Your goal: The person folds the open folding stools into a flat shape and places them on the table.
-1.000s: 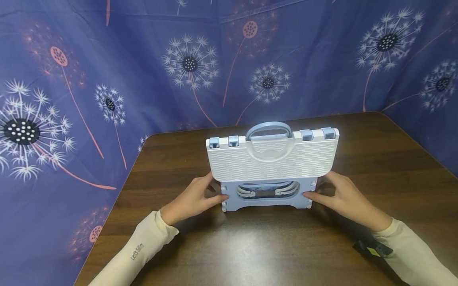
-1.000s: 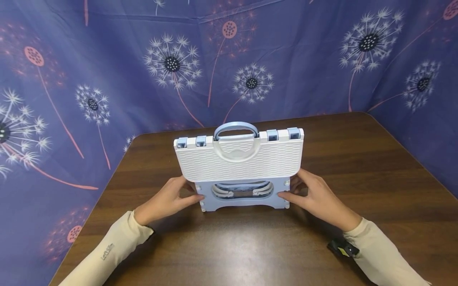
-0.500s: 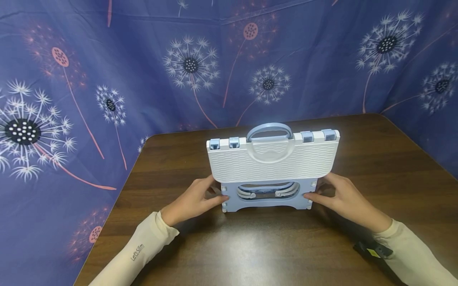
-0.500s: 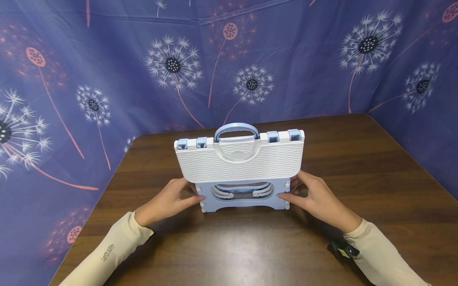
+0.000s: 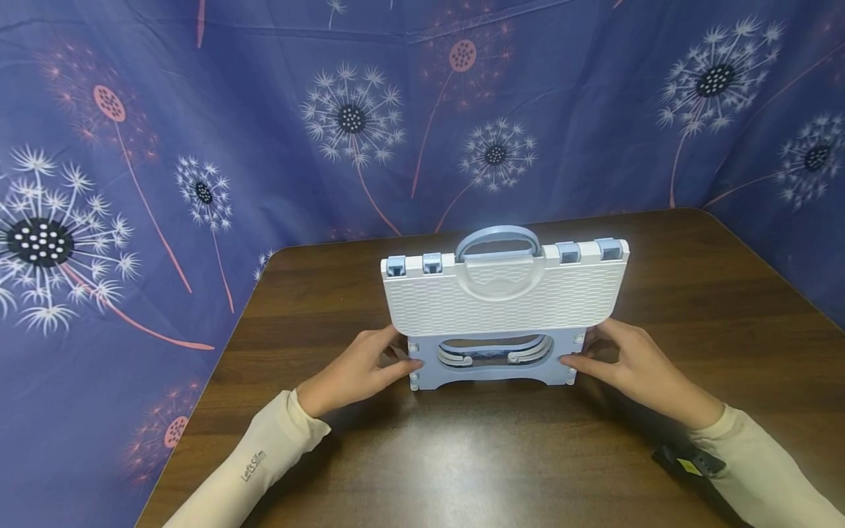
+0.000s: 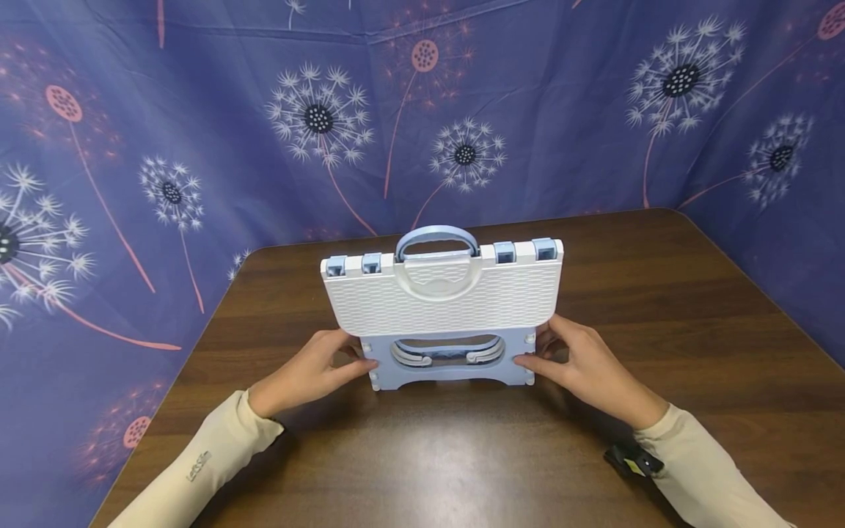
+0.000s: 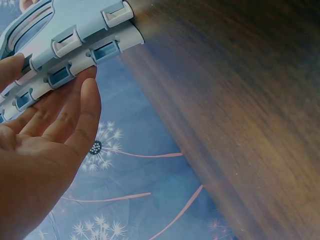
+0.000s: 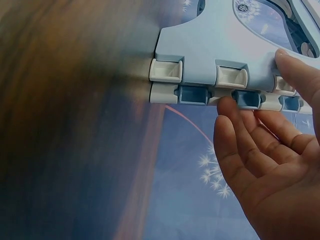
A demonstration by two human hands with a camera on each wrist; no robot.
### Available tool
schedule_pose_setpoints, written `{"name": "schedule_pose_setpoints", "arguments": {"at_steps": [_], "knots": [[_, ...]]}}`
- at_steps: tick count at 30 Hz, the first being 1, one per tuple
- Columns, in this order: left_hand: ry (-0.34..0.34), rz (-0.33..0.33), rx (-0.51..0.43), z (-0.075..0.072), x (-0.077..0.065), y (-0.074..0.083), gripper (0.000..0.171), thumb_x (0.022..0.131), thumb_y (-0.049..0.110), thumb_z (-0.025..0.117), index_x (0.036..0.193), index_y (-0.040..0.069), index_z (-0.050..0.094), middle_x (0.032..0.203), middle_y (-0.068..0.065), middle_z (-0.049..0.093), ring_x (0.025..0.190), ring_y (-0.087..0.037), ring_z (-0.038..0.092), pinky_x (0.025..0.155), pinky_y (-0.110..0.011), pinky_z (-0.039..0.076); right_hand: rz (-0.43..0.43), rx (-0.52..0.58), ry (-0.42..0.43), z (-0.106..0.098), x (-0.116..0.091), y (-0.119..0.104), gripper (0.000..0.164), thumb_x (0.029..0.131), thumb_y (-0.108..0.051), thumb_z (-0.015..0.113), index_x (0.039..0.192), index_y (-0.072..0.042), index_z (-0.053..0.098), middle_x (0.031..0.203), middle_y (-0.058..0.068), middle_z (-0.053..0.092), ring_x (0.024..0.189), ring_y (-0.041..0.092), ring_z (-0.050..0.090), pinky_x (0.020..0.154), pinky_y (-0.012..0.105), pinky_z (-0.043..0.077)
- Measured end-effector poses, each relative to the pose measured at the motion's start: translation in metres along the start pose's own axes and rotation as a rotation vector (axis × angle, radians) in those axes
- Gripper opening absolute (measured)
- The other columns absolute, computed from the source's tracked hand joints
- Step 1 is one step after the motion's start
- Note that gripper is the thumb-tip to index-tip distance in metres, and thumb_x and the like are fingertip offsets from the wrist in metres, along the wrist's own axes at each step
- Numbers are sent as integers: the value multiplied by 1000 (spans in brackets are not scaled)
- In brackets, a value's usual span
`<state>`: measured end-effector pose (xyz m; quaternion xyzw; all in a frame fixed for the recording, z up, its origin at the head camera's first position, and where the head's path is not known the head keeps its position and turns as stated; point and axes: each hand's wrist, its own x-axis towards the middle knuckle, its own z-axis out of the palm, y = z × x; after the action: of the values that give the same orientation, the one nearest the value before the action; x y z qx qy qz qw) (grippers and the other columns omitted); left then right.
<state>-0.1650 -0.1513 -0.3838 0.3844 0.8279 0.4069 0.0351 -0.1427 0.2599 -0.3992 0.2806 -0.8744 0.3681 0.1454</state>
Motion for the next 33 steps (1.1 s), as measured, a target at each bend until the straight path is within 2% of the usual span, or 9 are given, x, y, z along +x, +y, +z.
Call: {"name": "schedule_pose_setpoints", "arguments": {"at_steps": [7, 13, 19, 23, 29, 33], "knots": [[9, 22, 0, 1, 0, 0, 52, 98, 17, 66, 144, 21, 43, 113, 3, 67, 91, -12, 69, 76, -33, 58, 6, 1, -1, 0, 0, -1, 61, 76, -8, 87, 128, -14, 57, 85, -12, 64, 76, 5, 62, 70, 23, 55], [23, 39, 42, 1, 1, 0, 44, 98, 19, 67, 138, 17, 49, 109, 2, 69, 89, -9, 68, 75, -29, 57, 11, 13, 8, 1, 0, -1, 45, 76, -7, 86, 113, -15, 61, 87, -12, 66, 78, 5, 63, 72, 21, 54], [27, 54, 66, 2, 1, 0, 47, 97, 19, 67, 140, 16, 48, 108, 3, 69, 88, -8, 67, 75, -30, 57, 5, 18, 13, 1, 0, 0, 45, 76, -5, 86, 111, -16, 61, 88, -11, 67, 79, 5, 63, 73, 20, 54], [32, 60, 83, 2, 1, 1, 41, 98, 18, 66, 135, 14, 51, 108, 2, 69, 88, -7, 67, 75, -30, 57, 9, 17, 16, 1, 0, -1, 39, 76, -6, 86, 105, -16, 61, 86, -11, 66, 78, 5, 63, 73, 20, 54], [33, 48, 95, 3, 0, 1, 42, 98, 20, 66, 136, 14, 51, 111, 3, 69, 90, -6, 67, 76, -29, 57, 10, 4, 20, 1, 0, -1, 35, 76, -6, 87, 97, -18, 61, 84, -12, 64, 77, 5, 62, 73, 19, 53], [41, 58, 98, 3, 0, 0, 41, 98, 20, 66, 135, 14, 52, 111, 2, 70, 90, -6, 67, 76, -29, 57, 6, 5, 23, 1, 0, -1, 36, 75, -6, 86, 98, -17, 61, 84, -12, 65, 78, 5, 63, 74, 18, 53]]}}
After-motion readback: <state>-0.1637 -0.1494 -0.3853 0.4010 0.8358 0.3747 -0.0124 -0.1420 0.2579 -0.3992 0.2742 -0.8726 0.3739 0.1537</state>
